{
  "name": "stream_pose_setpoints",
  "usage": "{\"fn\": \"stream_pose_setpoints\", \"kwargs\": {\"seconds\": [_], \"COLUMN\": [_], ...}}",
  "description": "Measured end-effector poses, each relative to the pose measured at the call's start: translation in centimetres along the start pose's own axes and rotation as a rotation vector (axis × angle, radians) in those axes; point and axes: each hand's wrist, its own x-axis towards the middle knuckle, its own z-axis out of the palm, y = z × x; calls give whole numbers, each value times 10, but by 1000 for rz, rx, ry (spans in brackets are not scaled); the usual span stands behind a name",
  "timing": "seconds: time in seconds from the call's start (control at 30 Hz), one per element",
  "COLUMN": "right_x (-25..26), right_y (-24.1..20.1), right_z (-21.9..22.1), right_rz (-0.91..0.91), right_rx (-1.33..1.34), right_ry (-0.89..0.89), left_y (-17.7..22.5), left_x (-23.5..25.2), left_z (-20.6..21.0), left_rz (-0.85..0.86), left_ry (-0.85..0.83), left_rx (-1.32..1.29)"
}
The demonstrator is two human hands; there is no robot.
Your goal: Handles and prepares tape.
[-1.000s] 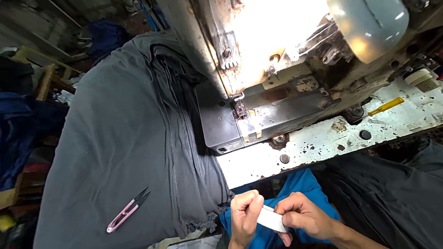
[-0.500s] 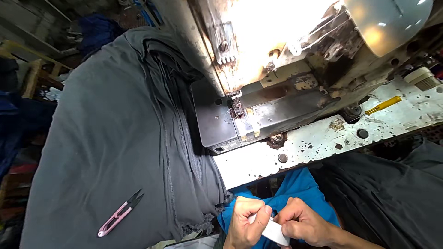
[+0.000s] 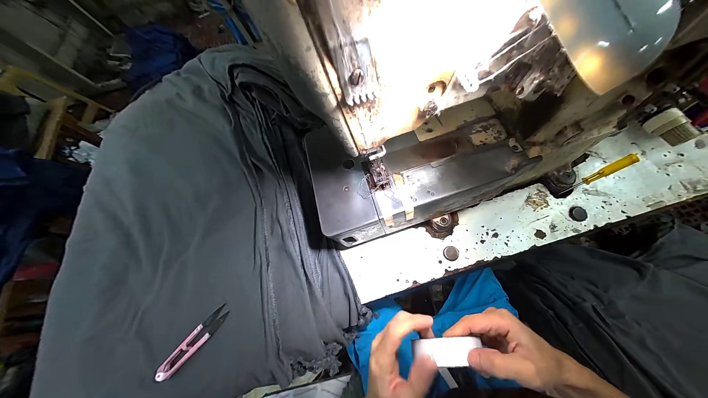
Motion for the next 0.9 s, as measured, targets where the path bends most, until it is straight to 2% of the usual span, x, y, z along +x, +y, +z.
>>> {"fn": "stream_pose_setpoints", "kwargs": {"seconds": [0.1,0.23,0.33,0.53,0.63,0.77,0.9], "right_x": [3,11,12,7,8,10,9], "right_y": [-10,-18,-18,-15,-16,-17,-14], "right_z": [-8,-8,-5,-2,-2,0,1], "right_rz": [-45,-91,-103,-87,-76,-67,-61], "right_rx": [-15,-63,-80,-55,-54,-70,-33], "right_ry": [-81,-129,-126,-95,-109,-111,-124], "left_y": [17,28,29,29,23,31,27], "left_x": [4,17,19,10,6,7,4], "left_z": [-7,-9,-5,12,9,12,7], "left_rz": [182,286,305,302,306,284,316], "left_ry": [-155,-244,-209,-34,-54,-16,-61], "left_rx": [199,345,330,376,303,364,323]}}
